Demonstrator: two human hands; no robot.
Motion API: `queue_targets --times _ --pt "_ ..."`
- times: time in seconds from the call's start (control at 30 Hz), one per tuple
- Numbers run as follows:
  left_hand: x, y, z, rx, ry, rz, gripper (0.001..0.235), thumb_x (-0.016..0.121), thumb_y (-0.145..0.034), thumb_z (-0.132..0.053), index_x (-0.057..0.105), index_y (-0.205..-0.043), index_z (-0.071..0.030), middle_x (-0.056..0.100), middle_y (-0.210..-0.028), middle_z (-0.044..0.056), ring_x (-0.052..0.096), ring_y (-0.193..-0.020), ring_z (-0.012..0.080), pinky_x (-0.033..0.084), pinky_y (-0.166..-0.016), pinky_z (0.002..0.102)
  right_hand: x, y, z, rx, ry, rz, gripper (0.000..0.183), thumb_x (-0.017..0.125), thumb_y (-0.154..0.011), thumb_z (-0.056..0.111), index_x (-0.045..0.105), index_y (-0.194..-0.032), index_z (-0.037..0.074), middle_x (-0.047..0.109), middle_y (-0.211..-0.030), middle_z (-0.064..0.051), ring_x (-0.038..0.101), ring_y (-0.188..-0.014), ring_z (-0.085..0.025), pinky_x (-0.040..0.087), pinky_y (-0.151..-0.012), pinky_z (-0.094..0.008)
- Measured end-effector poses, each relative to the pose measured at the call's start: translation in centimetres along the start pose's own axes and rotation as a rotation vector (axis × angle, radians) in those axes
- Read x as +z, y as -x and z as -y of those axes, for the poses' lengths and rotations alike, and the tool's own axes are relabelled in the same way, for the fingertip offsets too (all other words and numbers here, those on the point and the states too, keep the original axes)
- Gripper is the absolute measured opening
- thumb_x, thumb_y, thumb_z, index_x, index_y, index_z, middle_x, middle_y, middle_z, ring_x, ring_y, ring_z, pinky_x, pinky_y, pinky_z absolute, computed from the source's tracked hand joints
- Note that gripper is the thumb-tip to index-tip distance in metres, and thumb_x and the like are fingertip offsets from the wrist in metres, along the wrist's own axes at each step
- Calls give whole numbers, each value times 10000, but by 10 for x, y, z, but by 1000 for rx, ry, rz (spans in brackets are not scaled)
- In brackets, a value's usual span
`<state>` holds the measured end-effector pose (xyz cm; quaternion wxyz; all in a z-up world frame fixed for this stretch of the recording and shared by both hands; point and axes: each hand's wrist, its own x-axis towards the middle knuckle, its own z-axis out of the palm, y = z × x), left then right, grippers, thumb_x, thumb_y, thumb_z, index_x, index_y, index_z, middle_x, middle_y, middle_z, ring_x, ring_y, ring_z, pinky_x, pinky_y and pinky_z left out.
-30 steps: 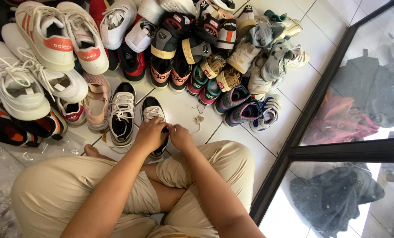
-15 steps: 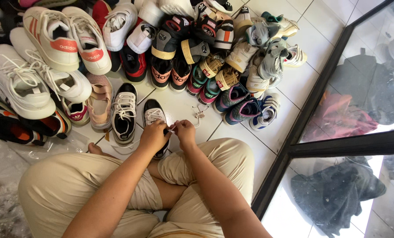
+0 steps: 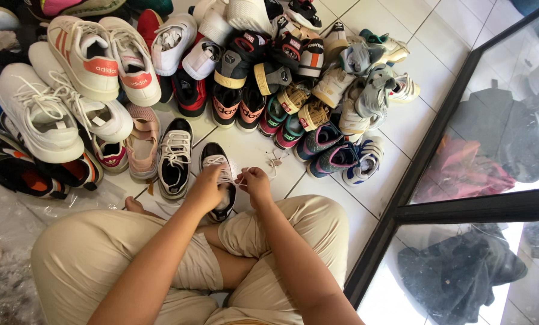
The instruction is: The person laces a pair of black and white shoes while sitting on the floor, using a cloth to wipe one of the shoes before finishing the lacing.
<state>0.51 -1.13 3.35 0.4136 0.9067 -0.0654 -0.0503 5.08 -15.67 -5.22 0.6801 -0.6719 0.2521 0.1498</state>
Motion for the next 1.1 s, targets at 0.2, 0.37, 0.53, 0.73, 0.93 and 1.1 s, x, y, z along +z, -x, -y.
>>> queue_targets --times 0.2,0.37,0.53,0.73,0.93,1.1 --pt "-16 -3 34 -437 -224 375 424 427 -834 -308 579 -979 60 606 -921 233 596 -908 337 501 -737 412 -14 -19 -17 -323 765 -80 293 587 -764 344 653 -831 66 631 -707 -125 628 -751 -298 500 -596 -378" --pt "-36 -1 13 -471 -254 353 357 459 -801 -253 643 -846 50 634 -792 208 630 -775 325 521 -635 411 4 57 51 -569 899 -198 243 567 -779 179 500 -978 57 595 -820 -138 617 -789 -323 523 -651 -408" --pt "-33 0 25 -493 -237 264 274 480 -766 -231 684 -760 -47 634 -683 149 627 -675 290 515 -575 382 10 48 30 -945 699 -24 150 575 -765 75 593 -911 47 582 -879 -131 568 -917 -329 450 -804 -429" --pt "-46 -5 18 -468 -160 243 303 472 -790 -202 652 -784 43 621 -614 156 610 -540 258 496 -457 348 33 55 14 -1088 974 262 254 629 -717 199 625 -968 158 612 -1005 -64 471 -1120 -317 281 -861 -681" --pt "-49 -6 8 -418 -242 224 280 447 -799 -134 633 -706 53 578 -555 156 581 -494 235 488 -448 317 41 50 4 -1059 1167 230 124 599 -753 286 644 -846 216 640 -960 53 462 -1150 -231 216 -892 -701" --pt "-60 0 2 -445 -276 208 282 454 -800 -134 614 -633 27 540 -509 138 542 -456 217 471 -438 306 43 54 0 -968 1191 137 103 598 -752 320 644 -818 256 640 -948 80 440 -1167 -217 149 -892 -723"
